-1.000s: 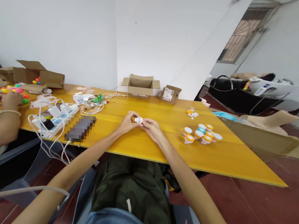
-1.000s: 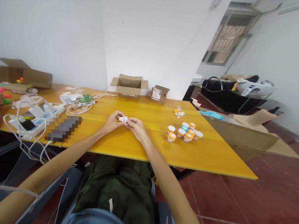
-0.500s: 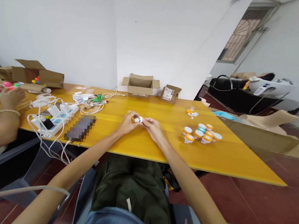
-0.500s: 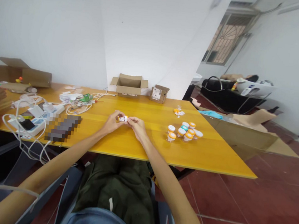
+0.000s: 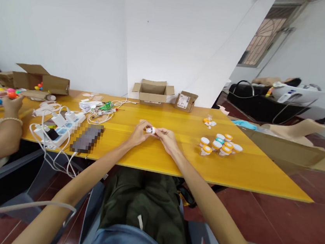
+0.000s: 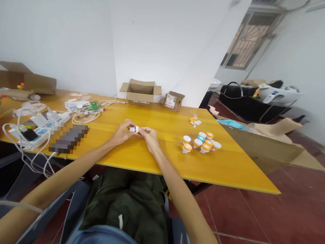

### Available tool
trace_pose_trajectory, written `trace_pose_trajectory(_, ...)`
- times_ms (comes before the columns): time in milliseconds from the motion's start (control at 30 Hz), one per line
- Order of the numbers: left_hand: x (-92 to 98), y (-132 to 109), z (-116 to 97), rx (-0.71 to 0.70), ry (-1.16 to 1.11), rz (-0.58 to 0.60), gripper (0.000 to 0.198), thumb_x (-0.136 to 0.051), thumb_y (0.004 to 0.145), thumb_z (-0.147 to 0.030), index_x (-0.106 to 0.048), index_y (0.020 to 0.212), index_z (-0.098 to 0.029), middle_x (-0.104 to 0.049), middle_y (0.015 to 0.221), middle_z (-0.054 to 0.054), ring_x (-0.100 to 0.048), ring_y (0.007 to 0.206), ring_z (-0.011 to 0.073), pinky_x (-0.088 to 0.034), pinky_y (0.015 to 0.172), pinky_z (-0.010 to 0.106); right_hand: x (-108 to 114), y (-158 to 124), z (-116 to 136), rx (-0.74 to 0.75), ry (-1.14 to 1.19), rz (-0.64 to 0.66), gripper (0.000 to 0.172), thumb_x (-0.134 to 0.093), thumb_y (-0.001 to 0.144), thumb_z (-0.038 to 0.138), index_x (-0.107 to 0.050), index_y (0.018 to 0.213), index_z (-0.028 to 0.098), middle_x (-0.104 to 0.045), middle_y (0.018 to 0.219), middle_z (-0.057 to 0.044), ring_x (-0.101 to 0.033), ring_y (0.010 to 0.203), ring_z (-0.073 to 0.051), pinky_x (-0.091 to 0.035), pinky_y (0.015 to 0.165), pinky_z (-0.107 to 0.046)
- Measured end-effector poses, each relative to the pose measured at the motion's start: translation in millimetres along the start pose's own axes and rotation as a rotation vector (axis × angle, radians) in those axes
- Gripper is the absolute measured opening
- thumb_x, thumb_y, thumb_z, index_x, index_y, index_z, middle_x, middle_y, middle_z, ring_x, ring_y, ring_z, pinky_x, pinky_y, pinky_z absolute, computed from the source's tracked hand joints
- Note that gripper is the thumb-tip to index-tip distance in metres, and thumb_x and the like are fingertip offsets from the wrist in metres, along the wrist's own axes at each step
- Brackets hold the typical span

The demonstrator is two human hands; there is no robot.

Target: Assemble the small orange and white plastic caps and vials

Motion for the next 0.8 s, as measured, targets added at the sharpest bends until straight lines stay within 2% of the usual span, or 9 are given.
trace_pose_trajectory(133, -0.2, 0.3, -1.0, -0.008, 0.011, 0.012, 0.015, -0.072, 0.086, -0.033, -0.065, 0.093, -0.022, -0.064, 0.086, 0.003, -0.056, 0.081, 0.0197, -0.047, 0.072, 0.033, -0.3, -0.4, 0.9, -0.013, 0.013, 0.004, 0.034, -0.091, 0.054, 0.046, -0.072, 0.068, 0.021, -0.073, 0.07, -0.003, -0.068, 0.072, -0.019, -0.055, 0.079, -0.035)
trace_pose_trajectory(300, -0.9, 0.1, -2.8, -0.036, 0.014, 0.023, 0.013, -0.07, 0.087, -0.029, -0.063, 0.094, -0.021, -0.063, 0.088, 0.003, -0.056, 0.082, 0.02, -0.046, 0.073, 0.033, 0.1, -0.4, 1.2, -0.025, 0.016, 0.008, 0.035, -0.092, 0.053, 0.045, -0.072, 0.067, 0.021, -0.073, 0.072, -0.003, -0.067, 0.073, -0.018, -0.056, 0.079, -0.035)
trace_pose_trajectory(800, -0.6, -0.5, -3.4, 0.016, 0.039, 0.098, 0.011, -0.064, 0.088, -0.023, -0.065, 0.099, -0.022, -0.063, 0.092, 0.005, -0.056, 0.09, 0.0234, -0.047, 0.084, 0.037, -1.6, -0.7, 1.8, -0.036, -0.01, 0.027, 0.033, -0.09, 0.057, 0.046, -0.07, 0.066, 0.021, -0.071, 0.072, -0.003, -0.067, 0.076, -0.018, -0.055, 0.08, -0.034)
Point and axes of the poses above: each hand's wrist, its own y-axis towards the middle knuckle, its own x-axis out of the back of the hand, z = x × y, the point moved 4 cm from there along y, towards the middle knuckle
